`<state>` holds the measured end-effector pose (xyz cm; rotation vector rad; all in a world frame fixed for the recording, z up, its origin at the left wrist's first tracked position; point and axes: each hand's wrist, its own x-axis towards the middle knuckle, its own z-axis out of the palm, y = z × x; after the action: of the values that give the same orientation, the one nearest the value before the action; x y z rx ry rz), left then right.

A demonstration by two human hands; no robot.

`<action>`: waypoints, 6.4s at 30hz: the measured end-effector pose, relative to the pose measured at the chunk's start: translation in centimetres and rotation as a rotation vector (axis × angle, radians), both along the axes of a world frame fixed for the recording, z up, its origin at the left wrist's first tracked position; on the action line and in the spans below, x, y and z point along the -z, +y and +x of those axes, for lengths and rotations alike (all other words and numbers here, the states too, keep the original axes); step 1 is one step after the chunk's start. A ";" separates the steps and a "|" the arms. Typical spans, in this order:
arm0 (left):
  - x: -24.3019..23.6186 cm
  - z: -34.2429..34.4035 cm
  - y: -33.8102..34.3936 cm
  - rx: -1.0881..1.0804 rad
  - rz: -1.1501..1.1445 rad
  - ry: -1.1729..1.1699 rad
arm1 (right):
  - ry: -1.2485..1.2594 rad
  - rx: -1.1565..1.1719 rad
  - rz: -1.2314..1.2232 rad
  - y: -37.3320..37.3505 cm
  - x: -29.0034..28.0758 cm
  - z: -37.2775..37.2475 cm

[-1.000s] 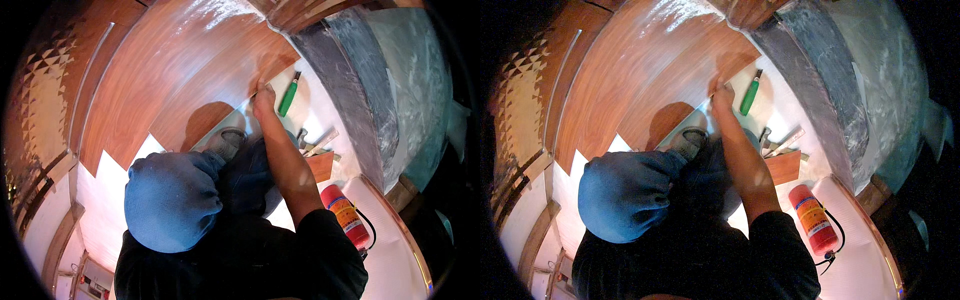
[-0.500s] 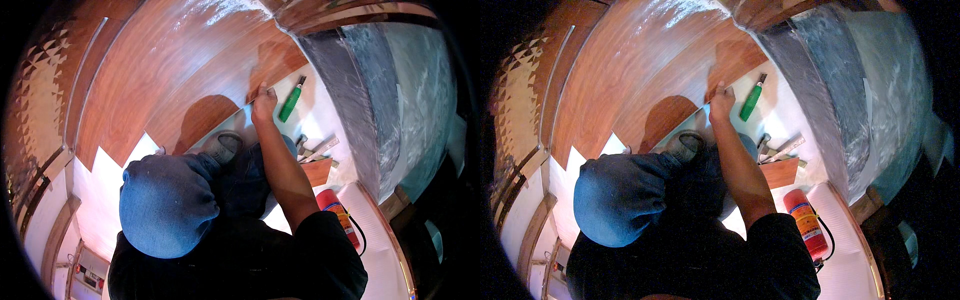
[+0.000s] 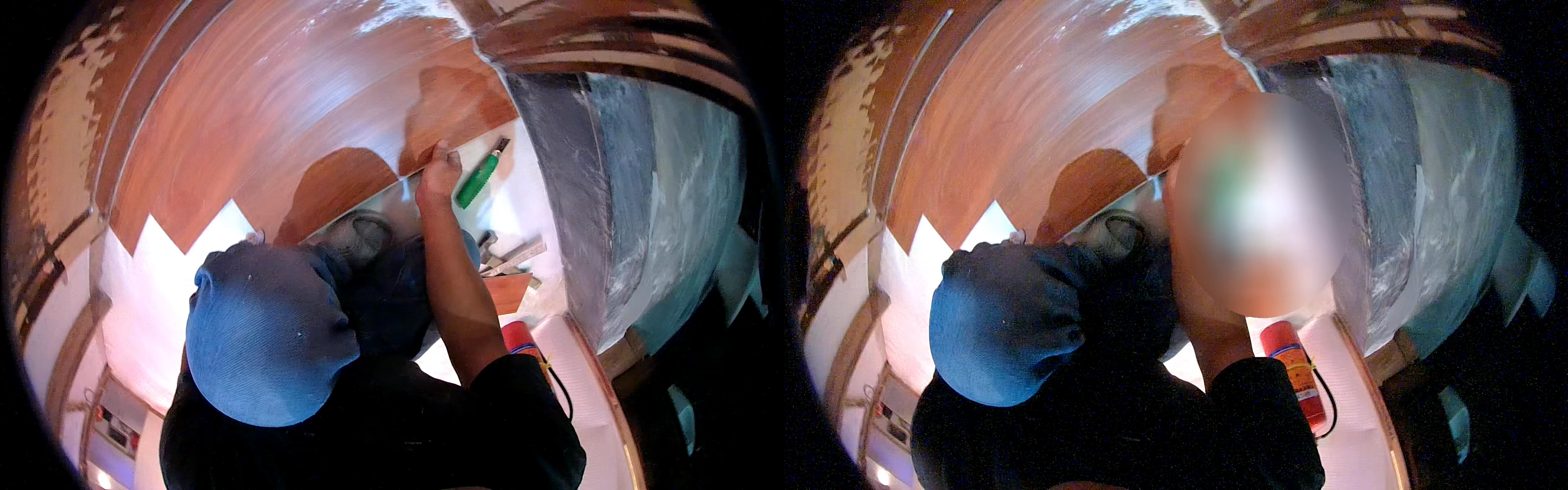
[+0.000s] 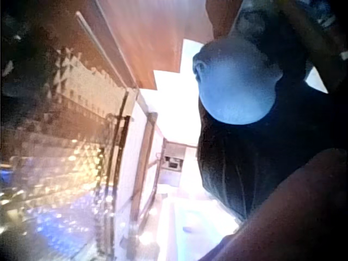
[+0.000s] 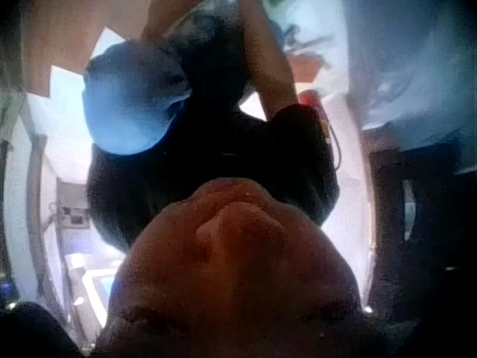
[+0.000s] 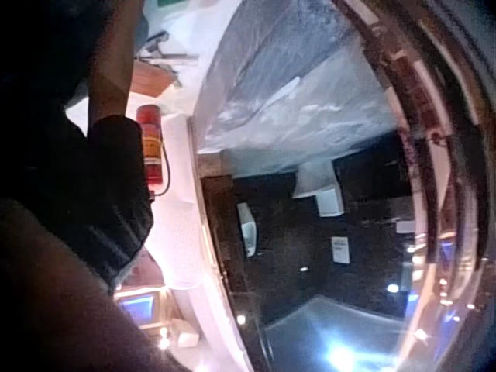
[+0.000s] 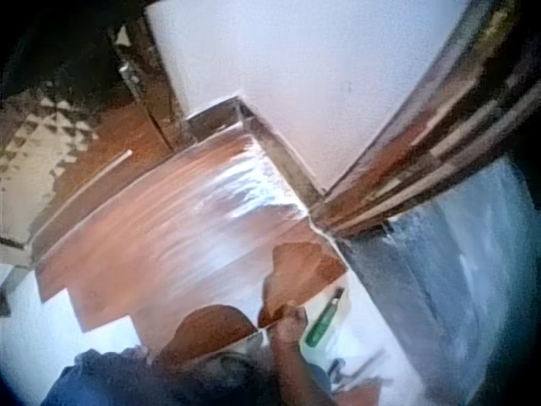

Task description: The person kneels on the floor and installs wooden flooring planks. They use a utility knife to trim the edges of the planks for a precise fit and a pencil to mark cutting lines along the wall.

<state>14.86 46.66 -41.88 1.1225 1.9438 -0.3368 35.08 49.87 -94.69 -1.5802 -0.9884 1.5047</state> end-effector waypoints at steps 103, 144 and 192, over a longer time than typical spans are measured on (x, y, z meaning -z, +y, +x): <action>35.7 -1.7 -2.7 0.549 0.712 -0.155 | -1.011 -0.572 0.308 2.2 -18.0 2.2; 37.7 -9.3 20.5 0.801 0.842 0.324 | -0.644 -0.567 0.493 2.3 -16.7 -2.4; 41.8 -4.3 11.7 0.354 1.204 -0.019 | -1.099 -0.878 0.572 16.8 -18.2 -7.6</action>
<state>10.60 58.37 -83.70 2.1932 1.8791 0.7874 27.43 66.67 -76.49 -1.5381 -2.6917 0.5143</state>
